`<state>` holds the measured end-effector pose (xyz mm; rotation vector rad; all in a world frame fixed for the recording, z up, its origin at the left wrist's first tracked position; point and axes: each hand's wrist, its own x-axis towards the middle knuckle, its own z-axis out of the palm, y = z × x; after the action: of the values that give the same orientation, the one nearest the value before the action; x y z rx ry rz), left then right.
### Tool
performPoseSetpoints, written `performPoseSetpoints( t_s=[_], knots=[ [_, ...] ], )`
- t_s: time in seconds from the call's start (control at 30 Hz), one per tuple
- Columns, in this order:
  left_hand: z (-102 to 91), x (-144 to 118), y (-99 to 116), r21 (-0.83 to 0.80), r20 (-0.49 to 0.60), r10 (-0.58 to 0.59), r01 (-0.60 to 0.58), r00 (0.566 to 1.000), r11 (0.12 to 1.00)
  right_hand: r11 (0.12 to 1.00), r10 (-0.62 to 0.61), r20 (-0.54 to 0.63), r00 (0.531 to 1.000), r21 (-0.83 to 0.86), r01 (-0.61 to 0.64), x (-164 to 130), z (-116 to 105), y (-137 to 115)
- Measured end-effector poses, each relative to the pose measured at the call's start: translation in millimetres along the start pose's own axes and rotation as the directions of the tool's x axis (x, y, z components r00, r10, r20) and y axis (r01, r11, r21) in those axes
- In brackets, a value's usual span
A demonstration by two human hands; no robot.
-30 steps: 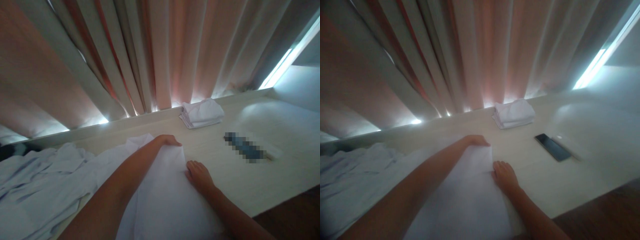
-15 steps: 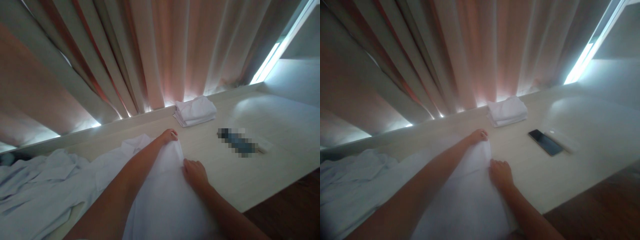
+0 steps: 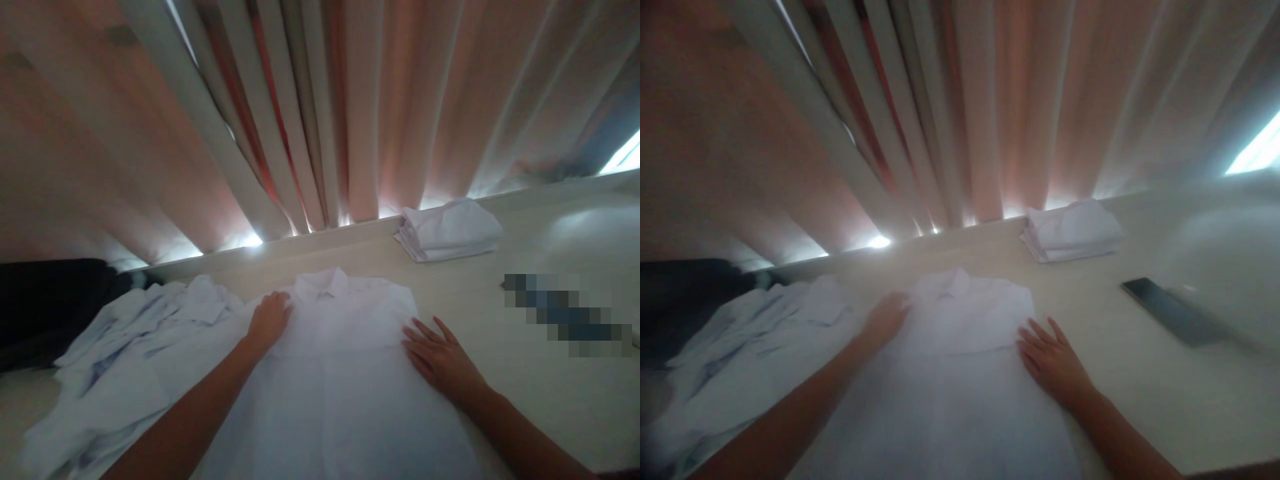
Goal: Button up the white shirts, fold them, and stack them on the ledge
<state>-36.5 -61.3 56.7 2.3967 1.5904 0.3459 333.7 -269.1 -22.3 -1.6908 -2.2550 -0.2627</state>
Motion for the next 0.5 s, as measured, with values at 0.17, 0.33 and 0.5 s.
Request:
performPoseSetpoints(
  t_s=[0.17, 0.33, 0.5],
  knots=[
    [-12.3, -22, -86, 0.013, 0.126, -0.109, 0.109, 0.986, 0.994, 0.997, -0.075, -0.007, 0.997, 0.004, 0.075, 32, 3, -11],
    [-10.2, -5, -107, -0.086, 0.208, -0.102, 0.122, 0.973, 0.989, 0.989, -0.133, 0.222, 0.966, 0.093, 0.115, 49, 23, -24],
    [-22.3, 8, -116, -0.27, 0.213, -0.114, 0.171, 0.97, 0.948, 0.985, -0.164, 0.316, 0.934, 0.103, 0.138, 49, 18, -30]
  ],
)
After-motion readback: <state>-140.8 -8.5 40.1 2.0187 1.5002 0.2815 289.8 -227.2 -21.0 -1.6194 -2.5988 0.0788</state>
